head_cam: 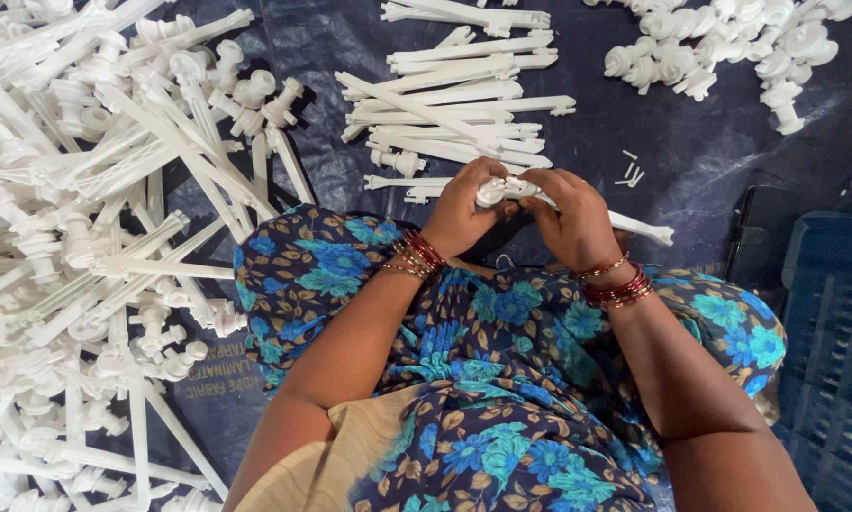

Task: The person sits on the floor and repeatedly picks up white plastic rods and small white caps. They insert the cap into the end of the rod by hand and place the assembled unit onto a growing pile.

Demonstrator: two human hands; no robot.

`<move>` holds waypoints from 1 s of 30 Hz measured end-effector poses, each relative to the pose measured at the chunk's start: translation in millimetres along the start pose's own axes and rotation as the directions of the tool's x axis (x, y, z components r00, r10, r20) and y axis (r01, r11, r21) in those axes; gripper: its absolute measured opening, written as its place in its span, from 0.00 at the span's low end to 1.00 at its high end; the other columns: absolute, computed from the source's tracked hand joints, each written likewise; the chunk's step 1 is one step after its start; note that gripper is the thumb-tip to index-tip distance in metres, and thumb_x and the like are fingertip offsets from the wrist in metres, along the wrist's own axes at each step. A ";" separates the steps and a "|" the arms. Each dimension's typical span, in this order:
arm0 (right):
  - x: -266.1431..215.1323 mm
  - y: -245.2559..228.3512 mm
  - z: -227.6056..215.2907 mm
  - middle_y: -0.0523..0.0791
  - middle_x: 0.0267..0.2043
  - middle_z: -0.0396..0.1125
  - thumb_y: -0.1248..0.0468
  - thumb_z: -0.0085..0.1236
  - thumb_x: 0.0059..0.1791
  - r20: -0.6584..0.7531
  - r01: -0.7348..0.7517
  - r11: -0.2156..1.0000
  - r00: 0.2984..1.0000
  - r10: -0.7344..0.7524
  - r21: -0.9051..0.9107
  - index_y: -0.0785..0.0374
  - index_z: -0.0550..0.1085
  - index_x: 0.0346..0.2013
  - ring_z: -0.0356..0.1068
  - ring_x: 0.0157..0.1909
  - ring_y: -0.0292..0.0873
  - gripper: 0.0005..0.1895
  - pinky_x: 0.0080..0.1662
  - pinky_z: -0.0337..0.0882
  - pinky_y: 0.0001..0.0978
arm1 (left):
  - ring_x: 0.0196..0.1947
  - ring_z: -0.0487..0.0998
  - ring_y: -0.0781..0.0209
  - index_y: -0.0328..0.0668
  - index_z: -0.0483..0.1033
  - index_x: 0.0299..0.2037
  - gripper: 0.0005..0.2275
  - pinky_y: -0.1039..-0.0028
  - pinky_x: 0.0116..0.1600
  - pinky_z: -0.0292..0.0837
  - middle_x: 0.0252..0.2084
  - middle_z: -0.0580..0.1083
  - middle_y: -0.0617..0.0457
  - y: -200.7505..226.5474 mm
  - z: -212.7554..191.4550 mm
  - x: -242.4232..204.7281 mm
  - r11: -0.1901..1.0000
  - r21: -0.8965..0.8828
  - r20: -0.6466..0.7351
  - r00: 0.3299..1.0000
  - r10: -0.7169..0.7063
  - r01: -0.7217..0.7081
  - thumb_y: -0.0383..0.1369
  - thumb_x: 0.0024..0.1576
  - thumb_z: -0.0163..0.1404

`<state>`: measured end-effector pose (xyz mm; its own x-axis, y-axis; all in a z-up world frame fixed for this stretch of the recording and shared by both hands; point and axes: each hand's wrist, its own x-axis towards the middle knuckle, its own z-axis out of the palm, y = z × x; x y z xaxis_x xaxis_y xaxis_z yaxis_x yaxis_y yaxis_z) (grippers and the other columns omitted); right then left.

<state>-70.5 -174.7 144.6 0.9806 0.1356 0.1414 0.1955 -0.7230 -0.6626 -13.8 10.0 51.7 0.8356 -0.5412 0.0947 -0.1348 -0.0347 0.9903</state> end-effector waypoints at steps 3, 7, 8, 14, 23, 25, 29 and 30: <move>2.1 -0.9 -1.9 0.54 0.42 0.72 0.73 0.56 0.49 0.018 -0.026 1.000 0.999 0.026 -0.007 0.67 0.75 0.50 0.73 0.42 0.57 0.14 0.43 0.72 0.45 | 0.53 0.77 0.51 0.40 0.69 0.52 0.19 0.65 0.56 0.72 0.50 0.73 0.47 2.8 0.0 -0.1 0.993 0.063 -0.002 0.995 0.095 -0.095 0.31 0.55 0.64; 3.0 -1.8 -1.4 0.52 0.40 0.72 0.72 0.57 0.49 -0.012 0.017 0.999 1.000 -0.017 -0.051 0.67 0.76 0.49 0.73 0.40 0.57 0.13 0.43 0.69 0.47 | 0.56 0.76 0.50 0.39 0.70 0.55 0.16 0.65 0.60 0.71 0.52 0.72 0.47 4.7 -0.2 -0.6 0.989 0.043 0.003 0.990 0.138 -0.138 0.29 0.59 0.59; 2.7 -1.8 -0.7 0.52 0.40 0.72 0.72 0.58 0.49 -0.022 0.037 0.996 0.999 -0.039 -0.075 0.67 0.76 0.49 0.73 0.40 0.57 0.14 0.43 0.69 0.48 | 0.56 0.76 0.50 0.39 0.70 0.55 0.15 0.65 0.61 0.71 0.52 0.72 0.47 4.8 -0.2 -0.6 0.987 0.047 0.000 0.988 0.154 -0.153 0.29 0.59 0.58; 2.3 -0.5 1.3 0.52 0.39 0.72 0.71 0.58 0.49 -0.012 0.018 0.998 1.000 -0.019 -0.063 0.67 0.76 0.50 0.72 0.41 0.57 0.14 0.43 0.68 0.48 | 0.56 0.75 0.49 0.38 0.70 0.54 0.13 0.65 0.61 0.70 0.52 0.72 0.45 10.8 0.5 -2.3 0.984 0.033 -0.010 0.984 0.178 -0.177 0.28 0.62 0.54; -0.3 -0.9 3.4 0.50 0.41 0.73 0.72 0.57 0.49 -0.016 0.062 0.989 0.998 -0.064 -0.135 0.65 0.76 0.48 0.72 0.44 0.56 0.13 0.45 0.67 0.48 | 0.47 0.79 0.44 0.36 0.69 0.51 0.12 0.63 0.50 0.74 0.46 0.73 0.43 25.2 -0.3 -5.7 0.975 0.115 -0.050 0.980 0.194 -0.188 0.29 0.61 0.55; -1.8 -1.2 5.4 0.49 0.41 0.73 0.73 0.56 0.48 -0.021 0.046 0.988 0.999 -0.050 -0.147 0.64 0.76 0.49 0.72 0.45 0.55 0.14 0.48 0.66 0.48 | 0.46 0.79 0.43 0.35 0.69 0.50 0.12 0.63 0.49 0.74 0.45 0.73 0.43 26.8 -0.6 -5.8 0.973 0.127 -0.055 0.978 0.200 -0.192 0.29 0.61 0.55; -4.1 -1.0 8.7 0.48 0.44 0.73 0.74 0.55 0.49 -0.052 0.068 0.986 0.996 -0.077 -0.153 0.63 0.76 0.49 0.72 0.47 0.53 0.15 0.51 0.65 0.46 | 0.45 0.79 0.43 0.34 0.69 0.50 0.12 0.62 0.49 0.74 0.45 0.73 0.42 27.9 -1.9 -7.5 0.965 0.171 -0.053 0.976 0.211 -0.200 0.30 0.61 0.55; -4.3 -1.0 9.0 0.48 0.43 0.73 0.74 0.55 0.49 -0.045 0.069 0.985 0.996 -0.077 -0.158 0.63 0.76 0.49 0.71 0.46 0.52 0.15 0.51 0.64 0.46 | 0.45 0.79 0.43 0.34 0.70 0.50 0.12 0.62 0.48 0.74 0.45 0.73 0.42 28.0 -1.8 -7.9 0.964 0.182 -0.050 0.977 0.208 -0.196 0.30 0.61 0.55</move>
<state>-74.8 -168.4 138.0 0.9610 0.1604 0.2252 0.2585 -0.8100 -0.5263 -23.2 14.8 78.8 0.8148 -0.4939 0.3037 -0.3904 -0.0801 0.9172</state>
